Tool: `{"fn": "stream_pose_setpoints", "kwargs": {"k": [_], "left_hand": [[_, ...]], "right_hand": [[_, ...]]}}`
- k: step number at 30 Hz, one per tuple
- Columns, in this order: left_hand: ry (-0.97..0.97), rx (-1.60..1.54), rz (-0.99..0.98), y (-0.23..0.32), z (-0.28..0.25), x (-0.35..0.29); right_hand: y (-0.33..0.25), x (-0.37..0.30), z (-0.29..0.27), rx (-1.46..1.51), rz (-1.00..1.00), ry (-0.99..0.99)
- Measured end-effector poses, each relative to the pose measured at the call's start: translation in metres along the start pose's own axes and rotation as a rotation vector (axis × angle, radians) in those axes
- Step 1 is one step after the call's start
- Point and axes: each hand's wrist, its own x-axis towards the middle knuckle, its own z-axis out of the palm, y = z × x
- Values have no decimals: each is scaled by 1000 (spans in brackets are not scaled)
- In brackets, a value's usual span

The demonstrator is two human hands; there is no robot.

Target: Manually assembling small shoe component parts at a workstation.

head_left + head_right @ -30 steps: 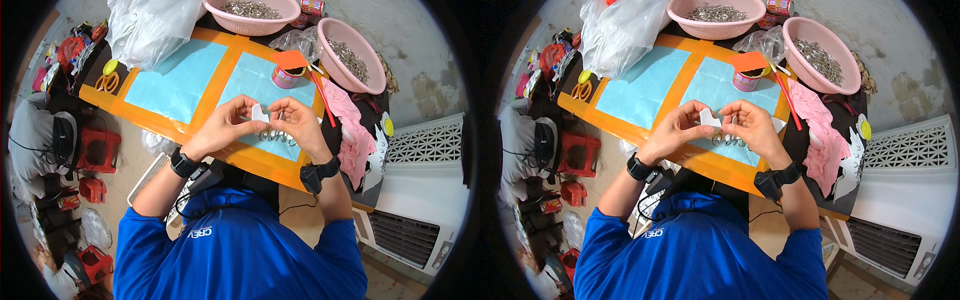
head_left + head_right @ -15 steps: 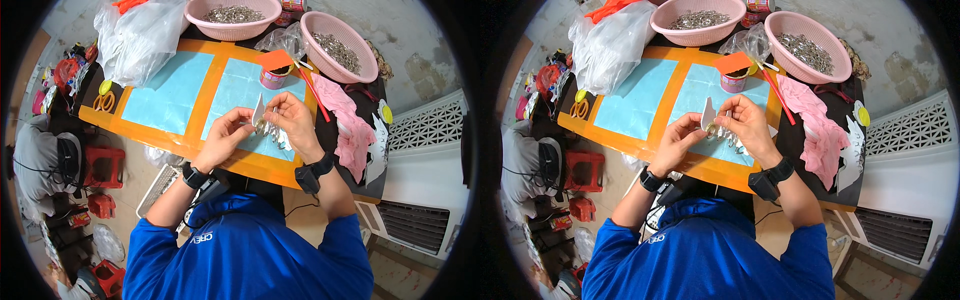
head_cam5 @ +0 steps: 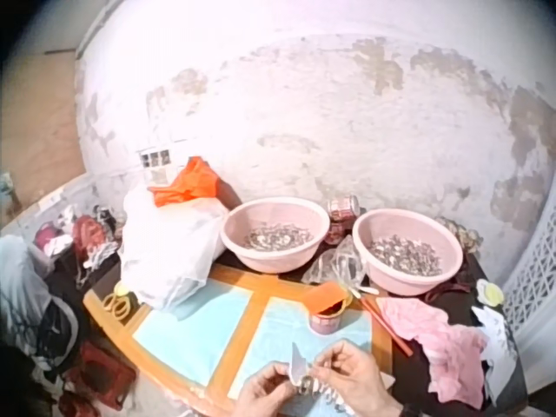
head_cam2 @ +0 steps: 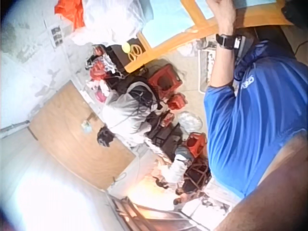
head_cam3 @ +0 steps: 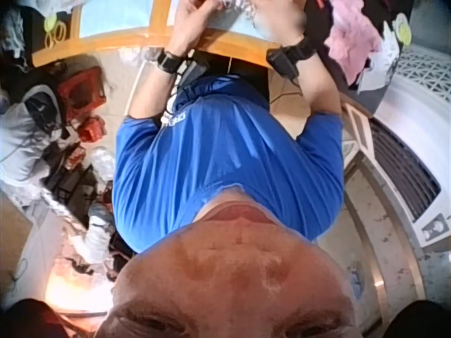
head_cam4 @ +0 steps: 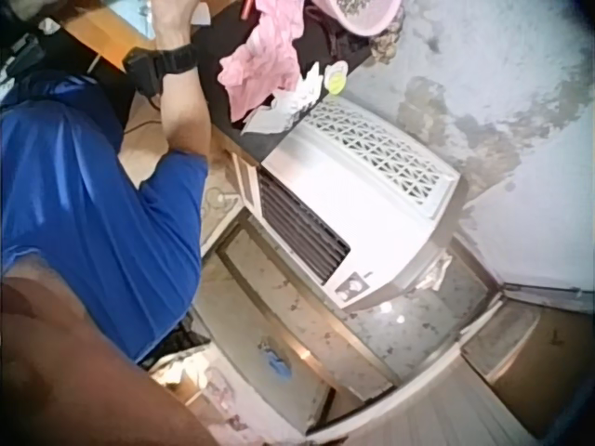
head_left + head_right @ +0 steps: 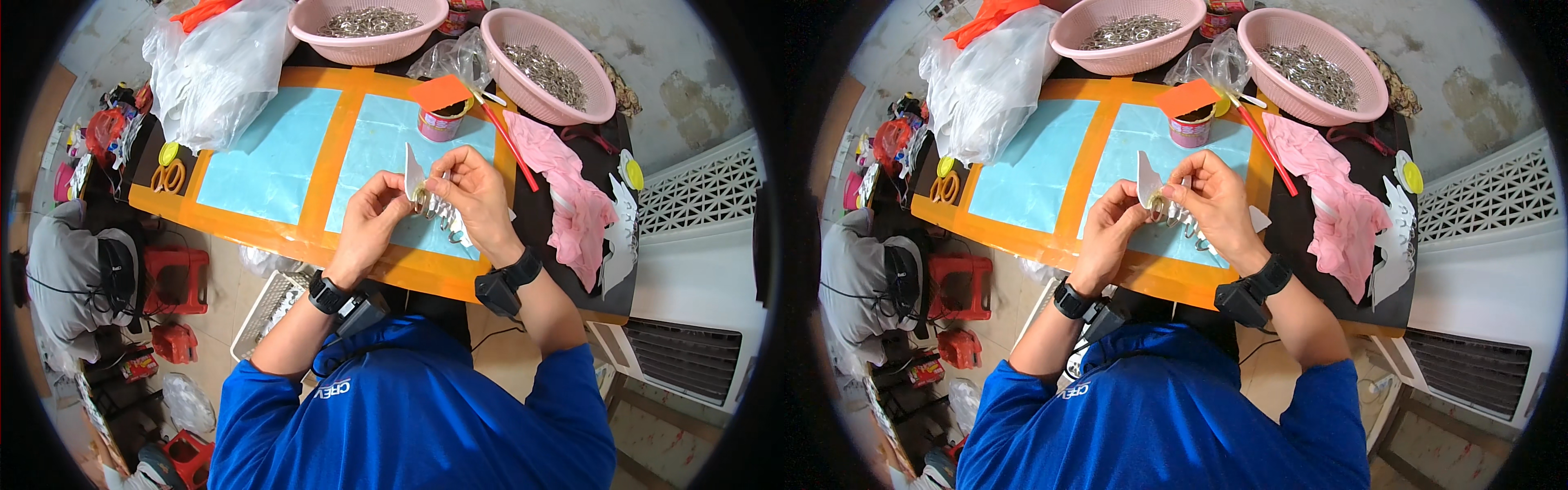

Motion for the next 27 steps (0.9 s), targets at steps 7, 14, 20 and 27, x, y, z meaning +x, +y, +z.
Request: {"fn": "stream_pose_setpoints", "kwargs": {"k": [7, 14, 20, 27], "left_hand": [[52, -41, 15, -2, 6, 0], [64, -91, -46, -8, 3, 3], [83, -209, -76, -5, 6, 3], [57, -567, -238, 1, 4, -1]], "right_hand": [[5, 0, 2, 16, -16, 34], [7, 0, 3, -6, -30, 66], [10, 0, 2, -17, -48, 62], [9, -1, 6, -55, -87, 81]]}}
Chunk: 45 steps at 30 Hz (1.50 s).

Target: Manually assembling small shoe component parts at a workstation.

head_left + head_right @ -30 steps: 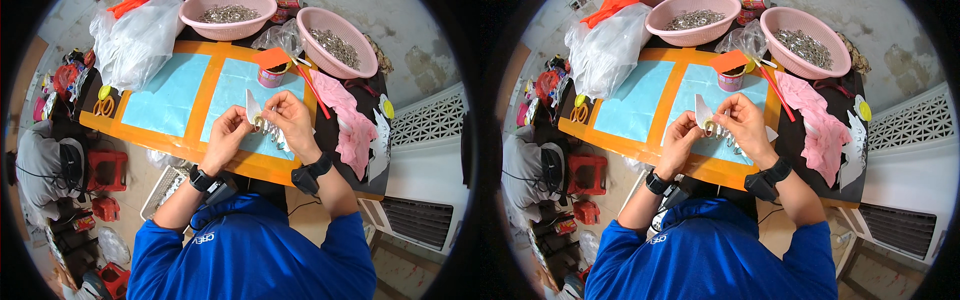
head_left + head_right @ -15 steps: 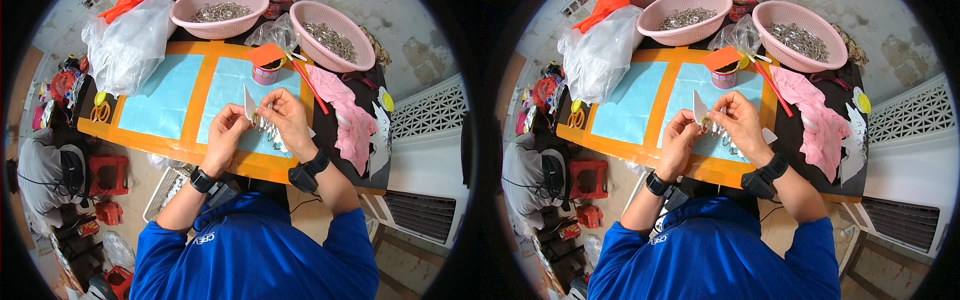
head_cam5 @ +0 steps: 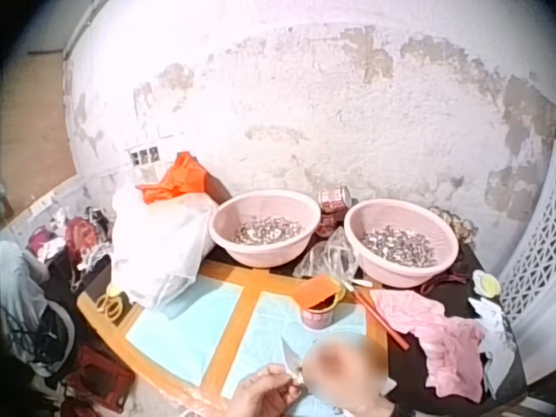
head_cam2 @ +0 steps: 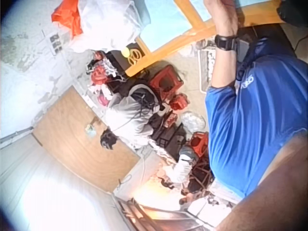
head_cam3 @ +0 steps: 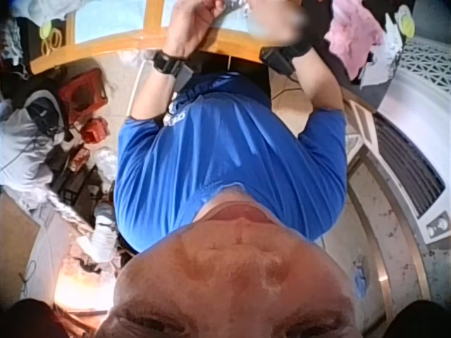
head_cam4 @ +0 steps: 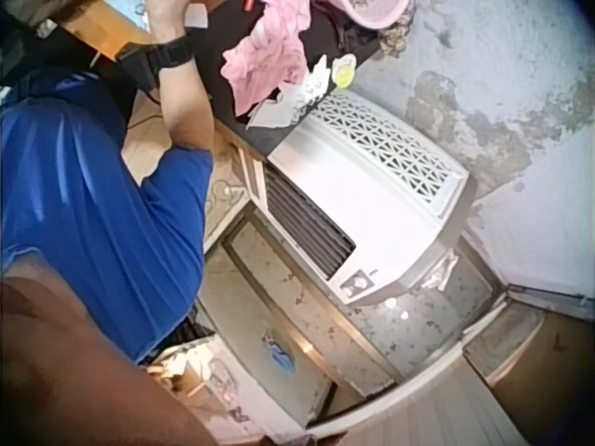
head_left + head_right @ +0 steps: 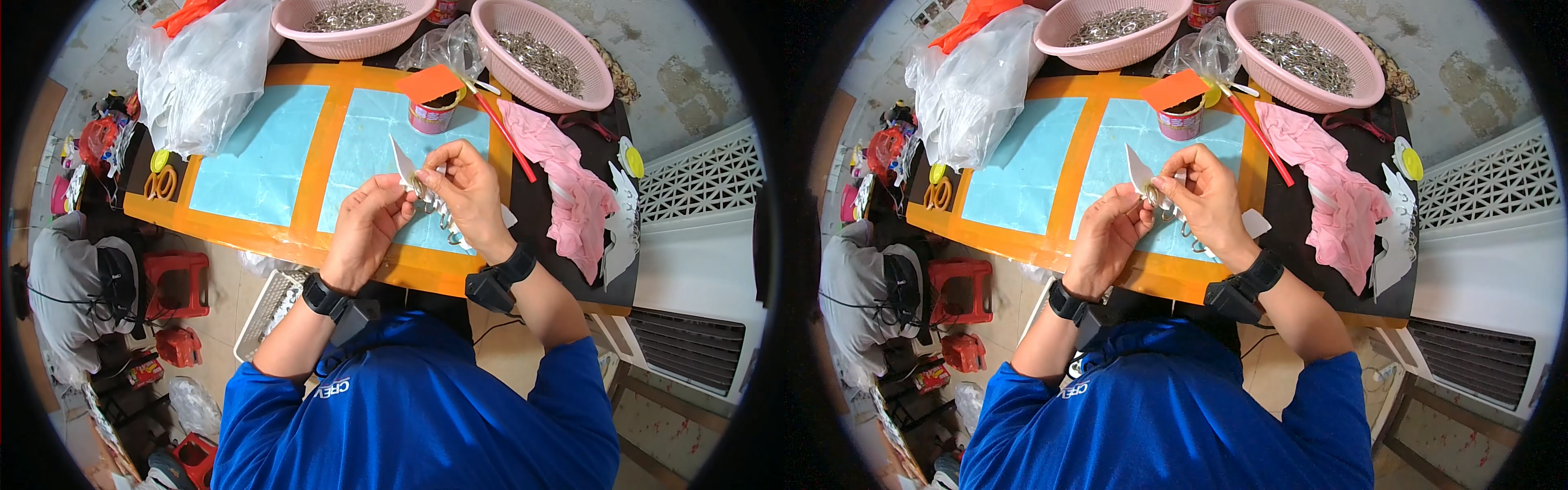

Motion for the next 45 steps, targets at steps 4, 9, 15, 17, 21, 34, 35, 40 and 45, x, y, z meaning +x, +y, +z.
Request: {"fn": "stream_pose_setpoints", "kwargs": {"k": [4, 9, 15, 17, 21, 34, 35, 40, 45], "left_hand": [[48, -81, -10, -2, 5, -3], [40, -66, -43, -6, -2, -4], [38, 37, -58, -1, 3, -2], [35, 74, -28, -1, 3, 0], [90, 141, -10, -1, -1, 0], [188, 248, 129, -1, 15, -13], [190, 247, 133, -1, 16, -15], [237, 306, 147, -1, 17, -17], [253, 361, 170, -2, 7, -15]], "right_hand": [[-1, -1, 2, -48, -44, 8], [6, -2, 2, -41, -39, 1], [5, -2, 2, -26, -39, -10], [6, -2, 1, -31, -39, -12], [8, -2, 1, -72, -55, -15], [0, -5, 8, -474, -320, 19], [-1, -6, 9, -479, -317, 20], [-10, -9, 16, -594, -371, -3], [-8, -10, 15, -605, -338, -26]]}}
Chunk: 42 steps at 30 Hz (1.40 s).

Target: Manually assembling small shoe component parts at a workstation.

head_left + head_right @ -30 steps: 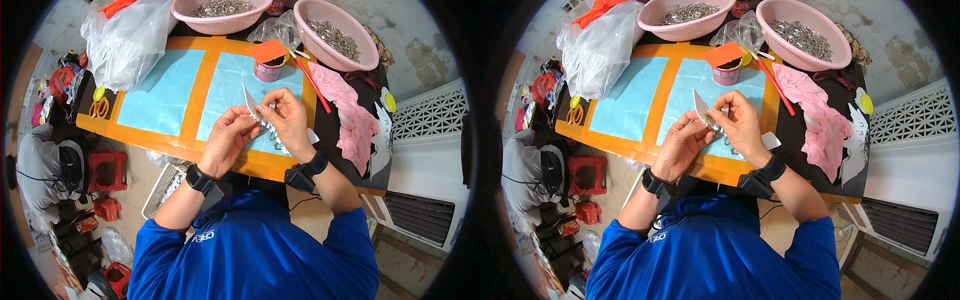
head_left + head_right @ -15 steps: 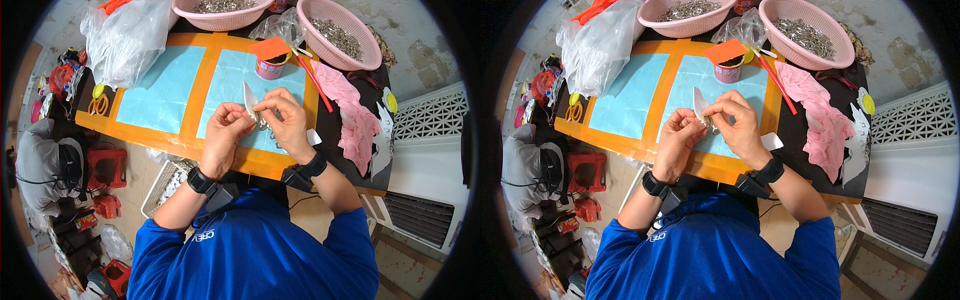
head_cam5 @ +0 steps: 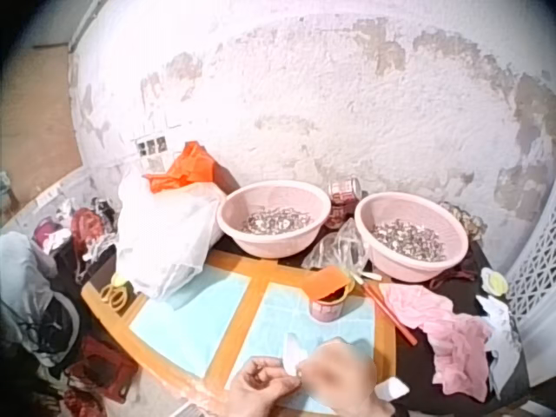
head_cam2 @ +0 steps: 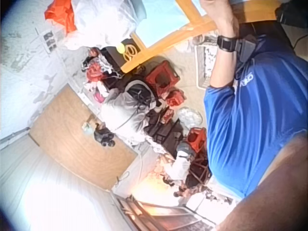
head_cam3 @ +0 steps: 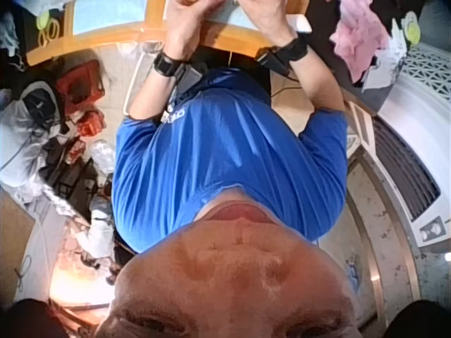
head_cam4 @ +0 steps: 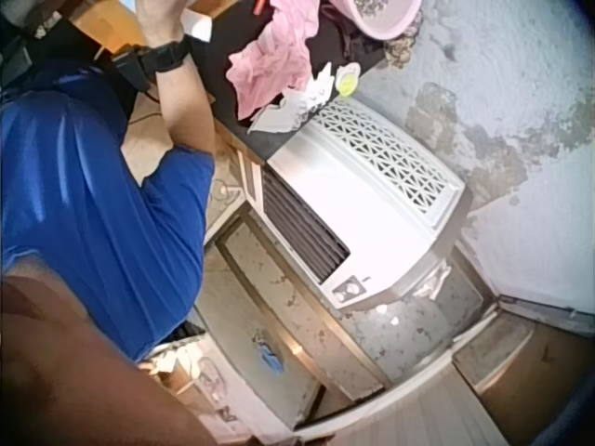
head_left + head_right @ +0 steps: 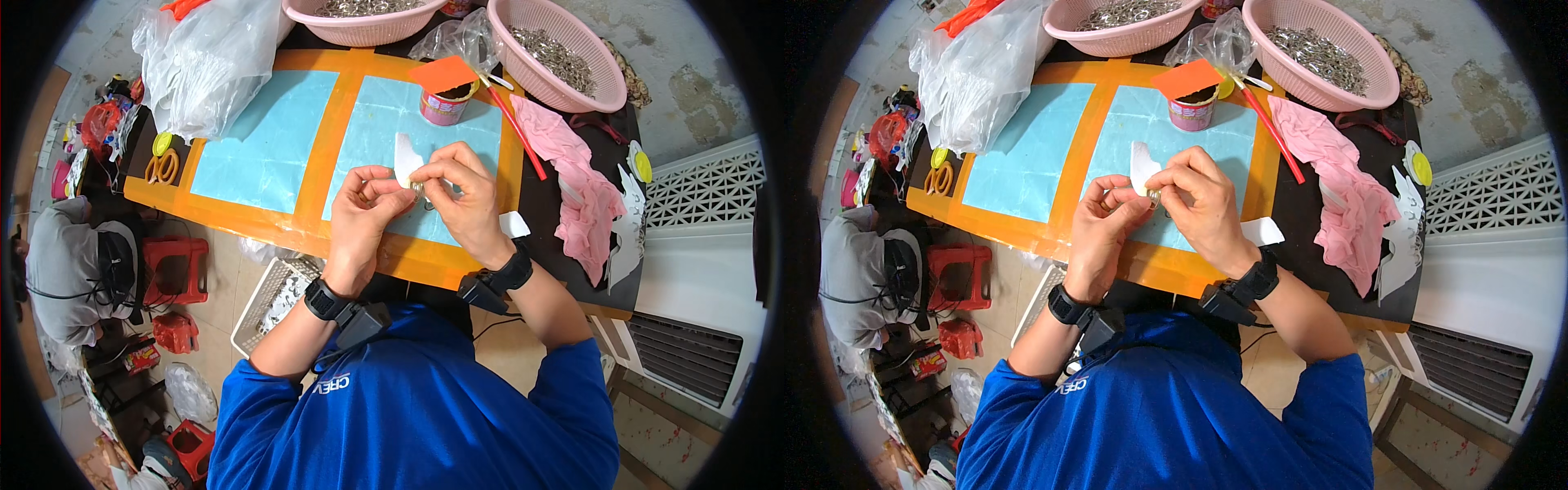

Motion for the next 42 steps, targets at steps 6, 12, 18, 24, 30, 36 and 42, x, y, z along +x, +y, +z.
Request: {"fn": "stream_pose_setpoints", "kwargs": {"k": [6, 12, 18, 24, 30, 36, 42], "left_hand": [[32, 86, 40, -1, -3, -2], [45, 150, 24, 5, -3, -8], [26, 206, -35, 11, -5, -9], [-32, 204, -90, 10, -6, -13], [-103, 111, -88, 16, -15, -10], [-176, 176, -38, 35, -11, -4], [-175, 269, -84, 28, -16, 1]], "right_hand": [[0, 0, 2, -51, 13, -30], [-1, -1, -4, -211, -148, -171], [-2, 1, -8, -103, -88, -287], [0, 6, -25, 74, 75, -397], [12, 7, -30, 455, 315, -436], [11, -3, -22, 702, 515, -274], [14, 5, -24, 786, 371, 32]]}}
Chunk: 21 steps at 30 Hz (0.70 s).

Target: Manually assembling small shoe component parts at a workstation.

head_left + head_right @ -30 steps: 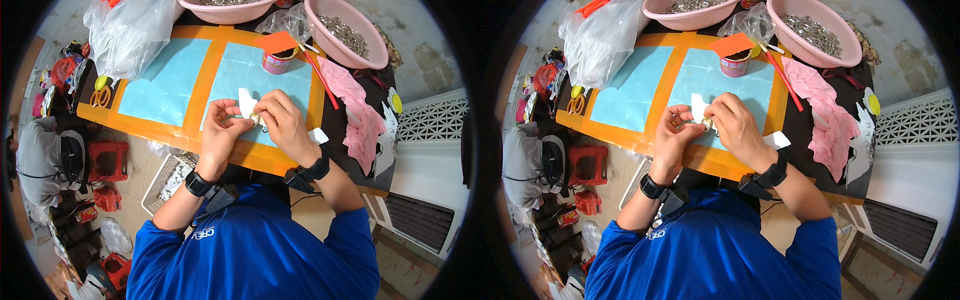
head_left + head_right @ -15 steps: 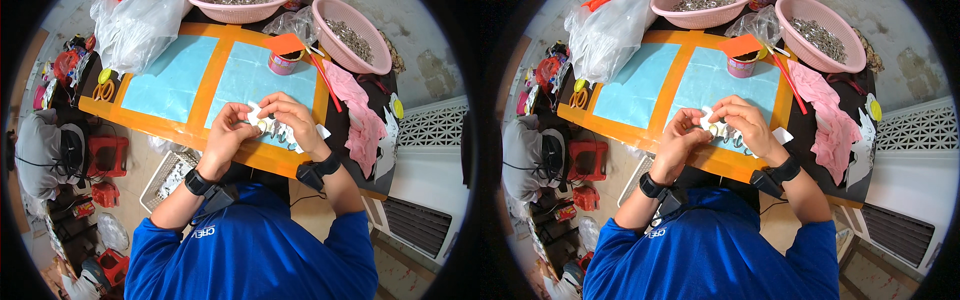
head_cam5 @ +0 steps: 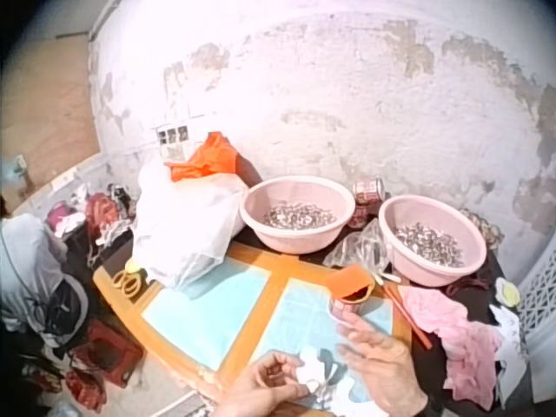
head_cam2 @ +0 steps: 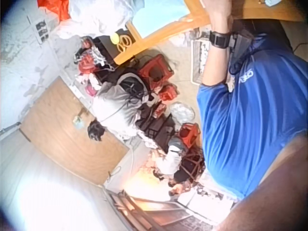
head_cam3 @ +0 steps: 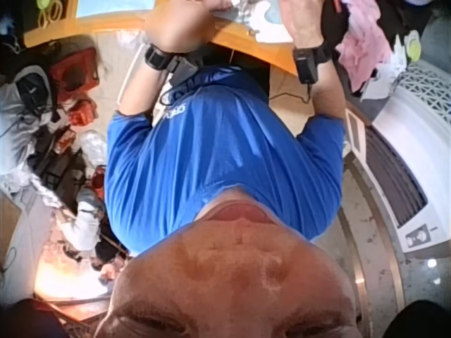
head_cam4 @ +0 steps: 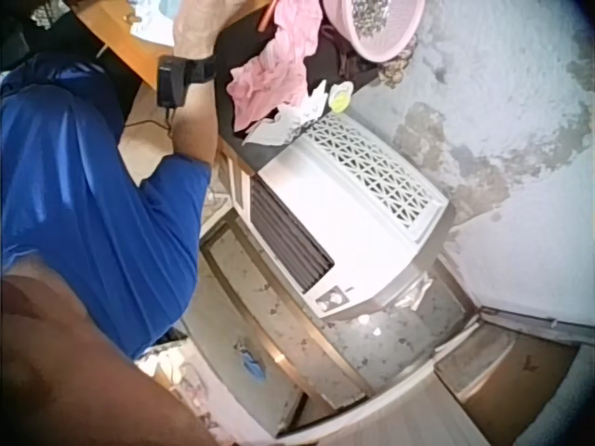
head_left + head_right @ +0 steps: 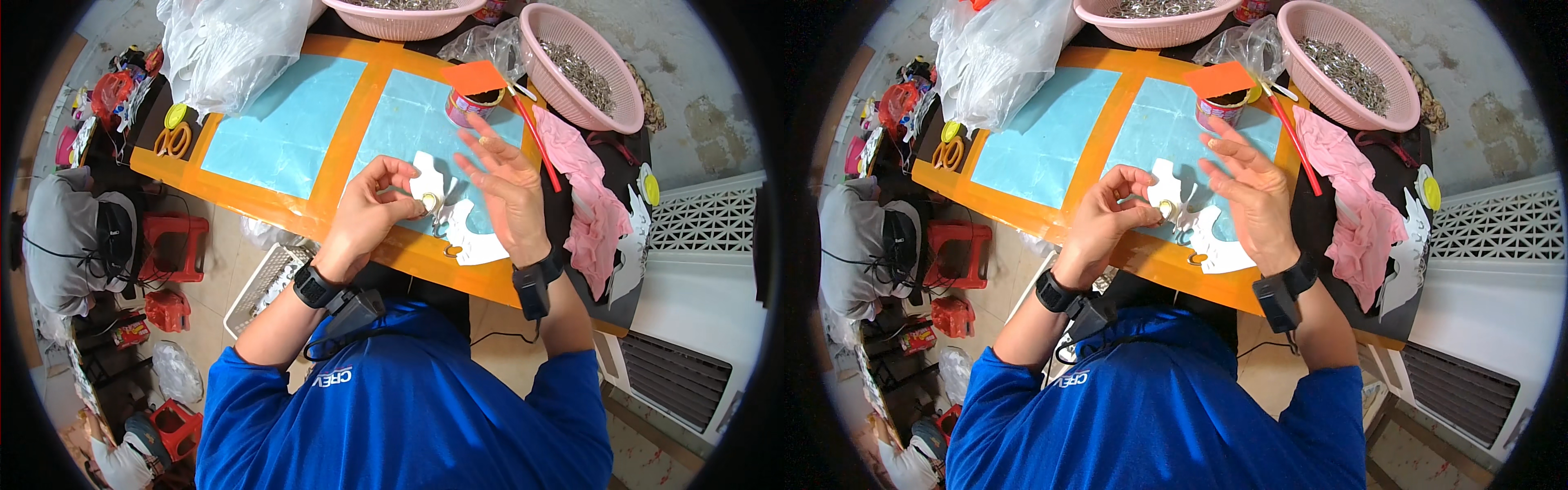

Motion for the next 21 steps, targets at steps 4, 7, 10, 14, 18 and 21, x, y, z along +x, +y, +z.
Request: {"fn": "stream_pose_setpoints", "kwargs": {"k": [4, 7, 10, 14, 18, 21], "left_hand": [[88, 101, 8, 0, 1, 1], [106, 138, 65, -4, -1, 2], [119, 142, 112, -5, 1, 1], [138, 173, 201, -9, 5, -1], [161, 277, 213, -9, 11, -2], [169, 328, 229, -9, 15, -6]], "right_hand": [[1, -2, 1, -579, -330, -148], [-4, -16, 29, -745, -459, -261], [1, -19, 36, -851, -501, -276], [3, -24, 42, -903, -496, -237], [0, -24, 44, -1007, -532, -207], [0, -26, 46, -1046, -485, -206]]}}
